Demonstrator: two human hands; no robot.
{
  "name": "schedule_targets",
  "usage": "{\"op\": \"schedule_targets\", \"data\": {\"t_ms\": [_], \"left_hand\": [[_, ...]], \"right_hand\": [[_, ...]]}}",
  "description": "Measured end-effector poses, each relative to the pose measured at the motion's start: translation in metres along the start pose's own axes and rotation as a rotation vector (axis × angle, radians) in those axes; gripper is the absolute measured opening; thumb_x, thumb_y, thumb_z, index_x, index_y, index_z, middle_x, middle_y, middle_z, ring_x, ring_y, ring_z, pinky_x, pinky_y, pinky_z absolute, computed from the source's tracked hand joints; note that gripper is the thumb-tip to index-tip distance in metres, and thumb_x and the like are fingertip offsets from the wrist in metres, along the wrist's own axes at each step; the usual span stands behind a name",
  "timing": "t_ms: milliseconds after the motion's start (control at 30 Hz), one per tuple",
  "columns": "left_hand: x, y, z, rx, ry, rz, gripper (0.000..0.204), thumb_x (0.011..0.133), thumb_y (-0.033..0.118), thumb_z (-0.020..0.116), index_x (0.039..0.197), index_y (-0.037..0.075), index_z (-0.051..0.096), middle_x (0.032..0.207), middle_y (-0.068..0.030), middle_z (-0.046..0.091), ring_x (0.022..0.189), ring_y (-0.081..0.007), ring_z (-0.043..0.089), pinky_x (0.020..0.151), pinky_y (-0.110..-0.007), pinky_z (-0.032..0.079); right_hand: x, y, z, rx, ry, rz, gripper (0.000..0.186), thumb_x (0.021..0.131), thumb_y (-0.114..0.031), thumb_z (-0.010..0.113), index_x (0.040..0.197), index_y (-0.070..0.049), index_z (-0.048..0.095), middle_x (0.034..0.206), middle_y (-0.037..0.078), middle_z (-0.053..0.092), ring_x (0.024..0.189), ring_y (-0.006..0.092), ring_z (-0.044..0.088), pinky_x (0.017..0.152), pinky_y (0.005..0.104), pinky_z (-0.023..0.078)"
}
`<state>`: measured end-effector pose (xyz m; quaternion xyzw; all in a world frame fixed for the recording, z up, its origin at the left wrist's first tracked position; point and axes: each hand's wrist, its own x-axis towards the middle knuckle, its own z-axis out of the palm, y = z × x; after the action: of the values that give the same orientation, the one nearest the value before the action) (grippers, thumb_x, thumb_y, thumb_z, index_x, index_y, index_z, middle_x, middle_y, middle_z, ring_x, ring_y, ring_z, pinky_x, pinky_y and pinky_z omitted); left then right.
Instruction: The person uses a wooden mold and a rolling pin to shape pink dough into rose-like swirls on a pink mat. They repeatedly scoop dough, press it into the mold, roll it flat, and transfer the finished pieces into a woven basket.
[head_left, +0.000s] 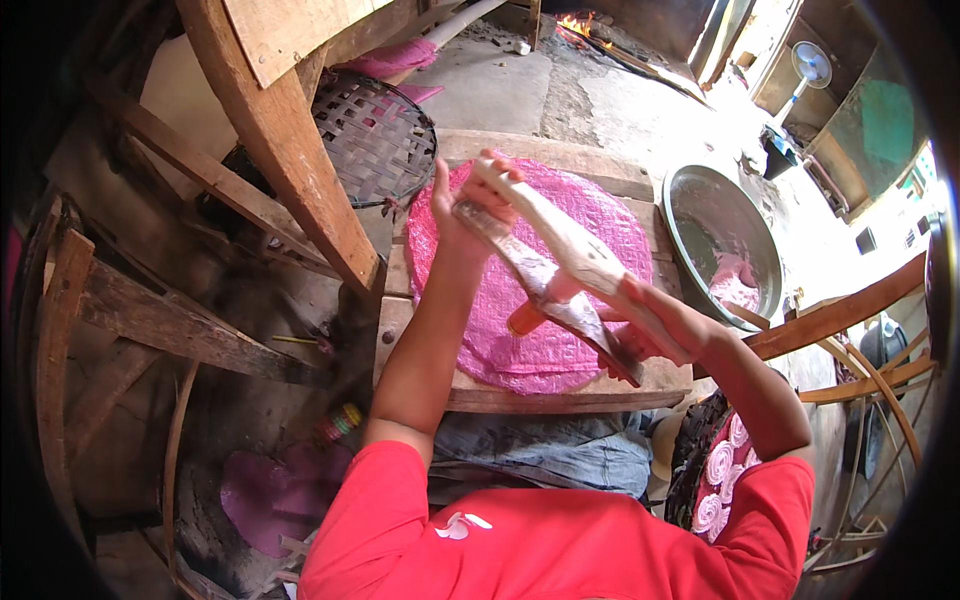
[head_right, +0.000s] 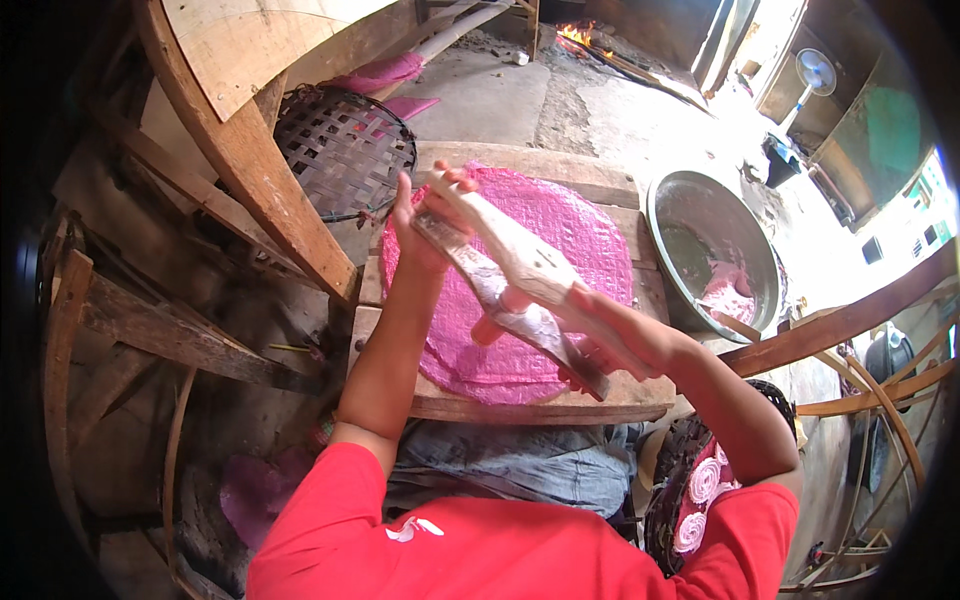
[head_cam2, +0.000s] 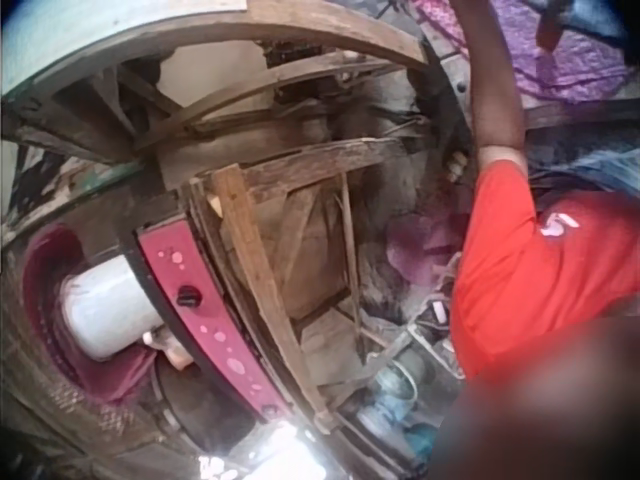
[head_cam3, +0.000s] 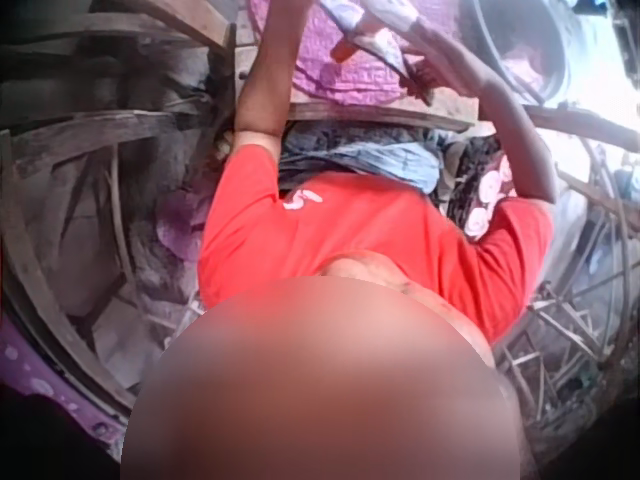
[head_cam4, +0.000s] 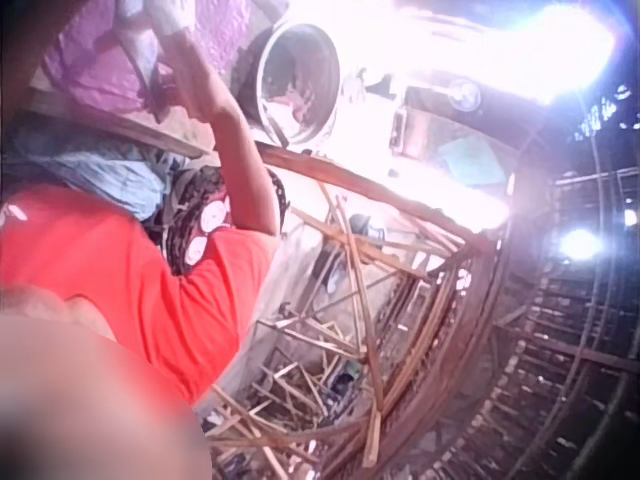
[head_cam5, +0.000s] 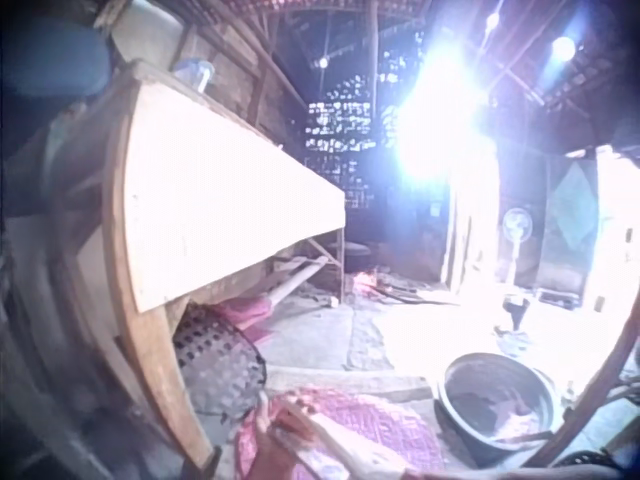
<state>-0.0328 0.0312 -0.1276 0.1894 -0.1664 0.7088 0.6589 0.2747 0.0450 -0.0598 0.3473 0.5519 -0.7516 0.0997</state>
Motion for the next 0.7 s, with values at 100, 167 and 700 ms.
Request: {"op": "schedule_targets", "data": {"t_ms": [100,167,700], "left_hand": [[-0.01,0.008,-0.013,-0.025,0.003,0.073,0.059,0.096,0.062,0.041,0.111,0.008,0.057,0.101,-0.0094,0.057,0.103,-0.0271,0.054,0.092,-0.044,0.046],[-0.014,0.011,-0.009,-0.03,0.054,0.171,0.065,0.095,0.066,0.038,0.108,0.006,0.057,0.096,-0.012,0.059,0.099,-0.0307,0.057,0.089,-0.044,0.047],[0.002,0.015,0.05,0.19,0.003,0.196,0.05,0.099,0.058,0.034,0.107,0.013,0.057,0.095,-0.0024,0.058,0.095,-0.0223,0.057,0.097,-0.053,0.04]], "right_hand": [[0.004,-0.016,0.009,-0.244,0.167,0.027,0.077,0.097,-0.065,0.032,0.135,0.0,0.047,0.095,0.012,0.065,0.084,0.0199,0.064,0.076,0.033,0.051],[-0.003,-0.028,0.017,-0.335,0.193,0.003,0.073,0.098,-0.064,0.033,0.131,-0.001,0.052,0.093,0.009,0.063,0.082,0.0177,0.06,0.074,0.0314,0.049],[-0.039,-0.069,0.051,-0.438,0.268,-0.125,0.07,0.096,-0.063,0.04,0.087,0.001,0.067,0.069,0.008,0.065,0.058,0.0151,0.062,0.054,0.0277,0.05]]}}
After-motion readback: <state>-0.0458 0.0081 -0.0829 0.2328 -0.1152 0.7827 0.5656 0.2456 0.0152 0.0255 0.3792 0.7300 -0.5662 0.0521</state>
